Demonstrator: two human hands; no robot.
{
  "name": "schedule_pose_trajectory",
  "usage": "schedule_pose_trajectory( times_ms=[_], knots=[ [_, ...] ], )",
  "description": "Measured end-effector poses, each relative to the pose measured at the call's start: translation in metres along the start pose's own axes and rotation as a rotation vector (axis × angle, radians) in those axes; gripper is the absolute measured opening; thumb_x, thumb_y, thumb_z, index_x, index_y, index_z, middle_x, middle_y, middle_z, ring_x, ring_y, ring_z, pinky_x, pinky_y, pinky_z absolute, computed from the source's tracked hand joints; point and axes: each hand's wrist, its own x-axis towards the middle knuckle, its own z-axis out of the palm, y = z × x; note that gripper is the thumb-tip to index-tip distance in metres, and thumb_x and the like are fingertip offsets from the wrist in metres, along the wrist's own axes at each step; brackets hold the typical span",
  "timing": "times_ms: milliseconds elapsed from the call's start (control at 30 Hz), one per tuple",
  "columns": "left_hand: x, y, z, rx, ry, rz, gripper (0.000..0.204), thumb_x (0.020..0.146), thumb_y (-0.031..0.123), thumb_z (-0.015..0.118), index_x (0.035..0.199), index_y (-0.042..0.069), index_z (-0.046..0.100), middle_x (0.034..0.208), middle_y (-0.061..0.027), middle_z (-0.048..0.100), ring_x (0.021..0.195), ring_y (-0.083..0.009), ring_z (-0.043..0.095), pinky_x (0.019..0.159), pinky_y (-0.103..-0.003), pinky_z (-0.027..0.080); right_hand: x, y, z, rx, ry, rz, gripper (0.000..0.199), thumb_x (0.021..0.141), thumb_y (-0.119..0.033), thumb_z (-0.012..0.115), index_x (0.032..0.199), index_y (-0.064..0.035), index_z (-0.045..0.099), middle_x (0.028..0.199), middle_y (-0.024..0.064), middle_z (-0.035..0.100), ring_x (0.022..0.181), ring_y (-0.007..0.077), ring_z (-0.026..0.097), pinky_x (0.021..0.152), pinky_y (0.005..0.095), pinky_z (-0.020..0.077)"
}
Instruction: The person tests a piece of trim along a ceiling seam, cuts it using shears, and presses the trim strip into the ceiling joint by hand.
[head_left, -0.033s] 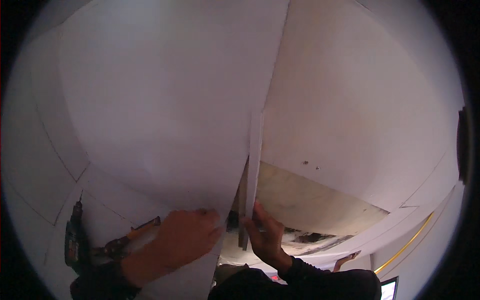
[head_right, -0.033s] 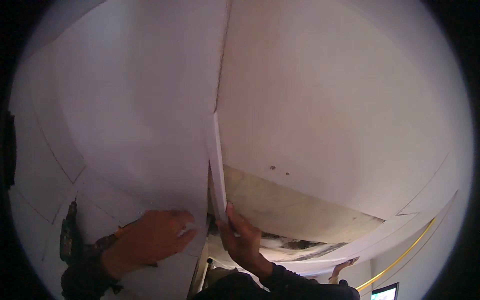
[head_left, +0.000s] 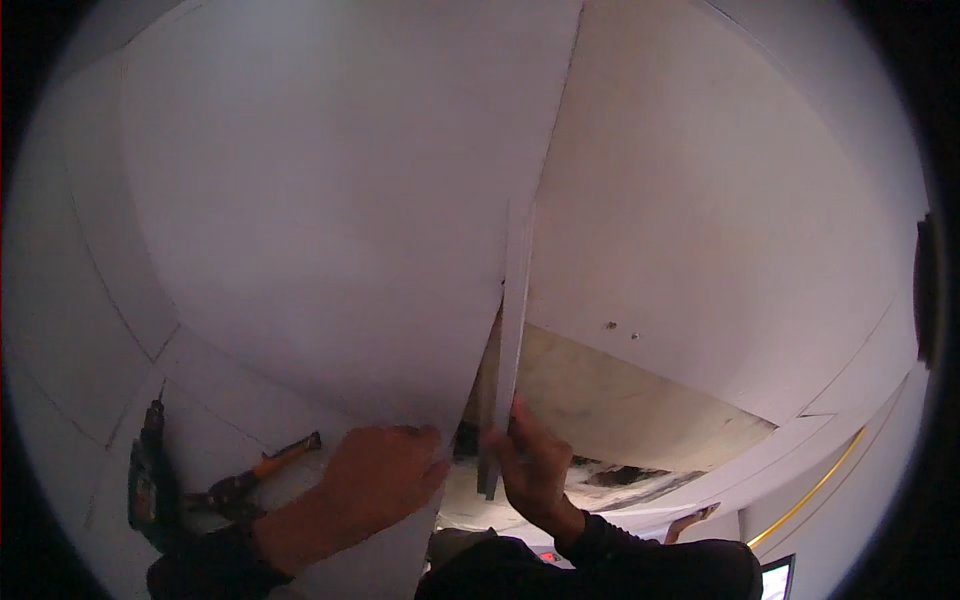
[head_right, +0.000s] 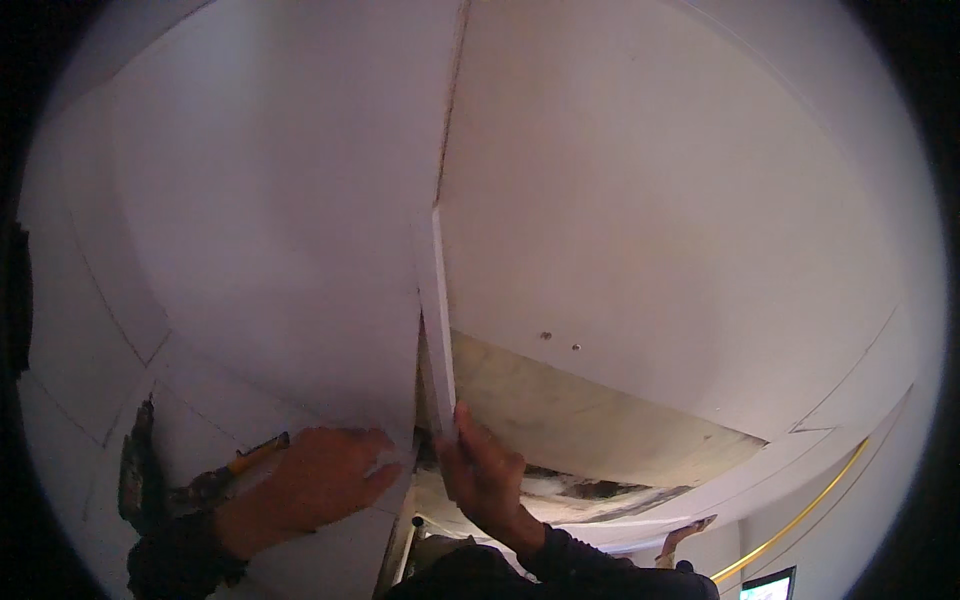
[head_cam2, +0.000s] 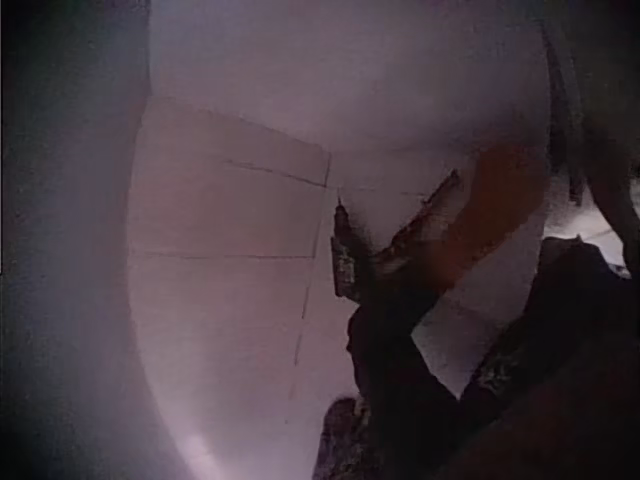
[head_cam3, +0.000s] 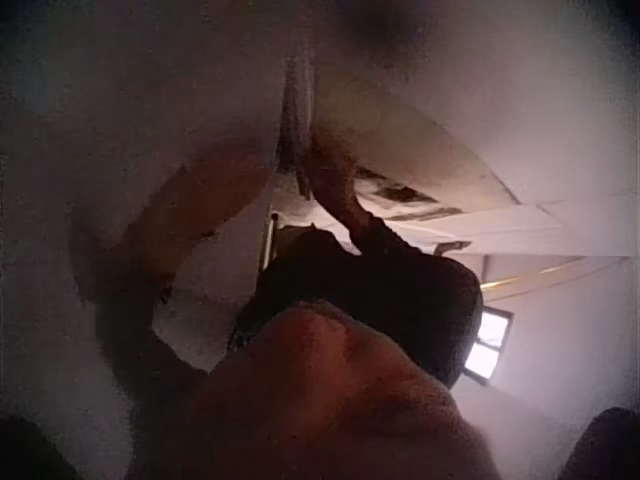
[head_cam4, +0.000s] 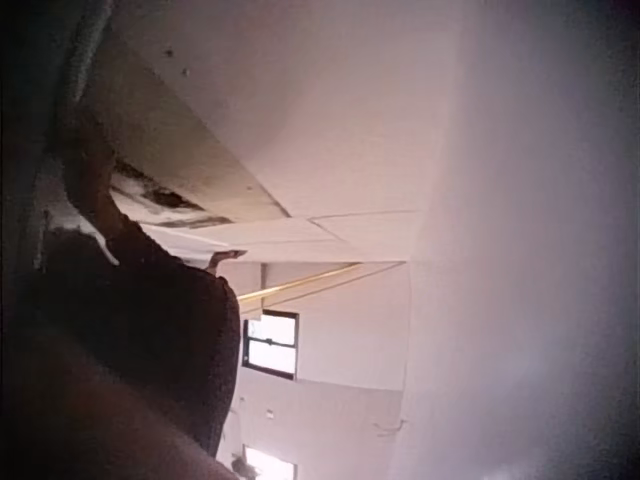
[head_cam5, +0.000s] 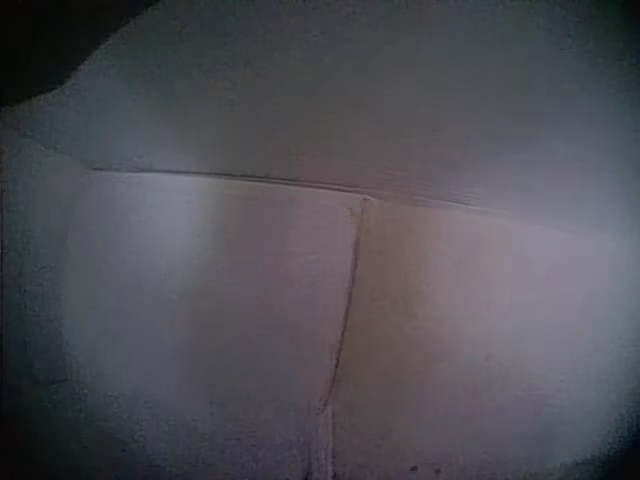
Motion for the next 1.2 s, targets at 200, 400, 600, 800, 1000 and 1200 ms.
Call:
schedule_pose_trajectory(
  times_ms=[200,400,600,800,1000,1200],
  knots=[
    [0.009,-0.003,0.067,-0.043,0.032,-0.019,0.041,0.099,0.047,0.066,0.103,0.008,0.074,0.083,-0.0176,0.076,0.078,-0.0414,0.074,0.074,-0.054,0.060,0.025,-0.014,-0.003,0.122,0.051,-0.041,0.058,0.096,-0.002,0.076,0.150,0.0019,0.057,0.097,0.0210,0.074,0.080,0.0233,0.073,0.074,0.0353,0.0593],
    [0.023,-0.002,0.091,-0.057,0.172,0.041,0.043,0.101,0.048,0.064,0.094,0.006,0.072,0.077,-0.0190,0.074,0.071,-0.0408,0.074,0.069,-0.055,0.060,0.032,-0.022,-0.012,-0.040,-0.036,0.000,0.065,0.096,-0.006,0.077,0.156,0.0003,0.053,0.093,0.0175,0.072,0.078,0.0221,0.072,0.072,0.0342,0.0584],
    [0.026,-0.005,0.092,-0.090,0.268,0.014,0.044,0.102,0.046,0.063,0.088,0.005,0.073,0.074,-0.0191,0.073,0.068,-0.0409,0.073,0.065,-0.053,0.060,0.037,-0.028,-0.008,-0.097,-0.054,-0.072,0.074,0.096,-0.010,0.079,0.162,-0.0020,0.044,0.090,0.0154,0.072,0.074,0.0243,0.073,0.067,0.0365,0.0579],
    [0.027,-0.002,0.100,-0.268,0.295,-0.048,0.054,0.106,0.053,0.056,0.094,0.003,0.071,0.079,-0.0205,0.073,0.072,-0.0412,0.074,0.068,-0.052,0.060,0.045,-0.032,-0.018,-0.239,-0.153,-0.080,0.075,0.099,-0.012,0.075,0.164,-0.0036,0.040,0.090,0.0176,0.074,0.074,0.0305,0.076,0.066,0.0406,0.0585],
    [0.028,0.004,0.097,-0.226,0.266,-0.105,0.061,0.107,0.058,0.052,0.090,0.003,0.072,0.072,-0.0193,0.072,0.069,-0.0413,0.073,0.067,-0.053,0.060,0.049,-0.032,-0.016,-0.262,-0.108,-0.137,0.071,0.100,-0.012,0.072,0.163,-0.0021,0.041,0.089,0.0171,0.075,0.075,0.0318,0.077,0.068,0.0416,0.0591],
    [0.029,0.005,0.104,-0.205,0.276,-0.078,0.059,0.108,0.053,0.053,0.083,0.002,0.071,0.070,-0.0210,0.071,0.063,-0.0418,0.072,0.062,-0.053,0.060,0.049,-0.033,-0.012,-0.181,-0.098,-0.100,0.069,0.100,-0.007,0.069,0.163,-0.0006,0.041,0.097,0.0200,0.075,0.080,0.0318,0.077,0.071,0.0400,0.0590]
  ],
)
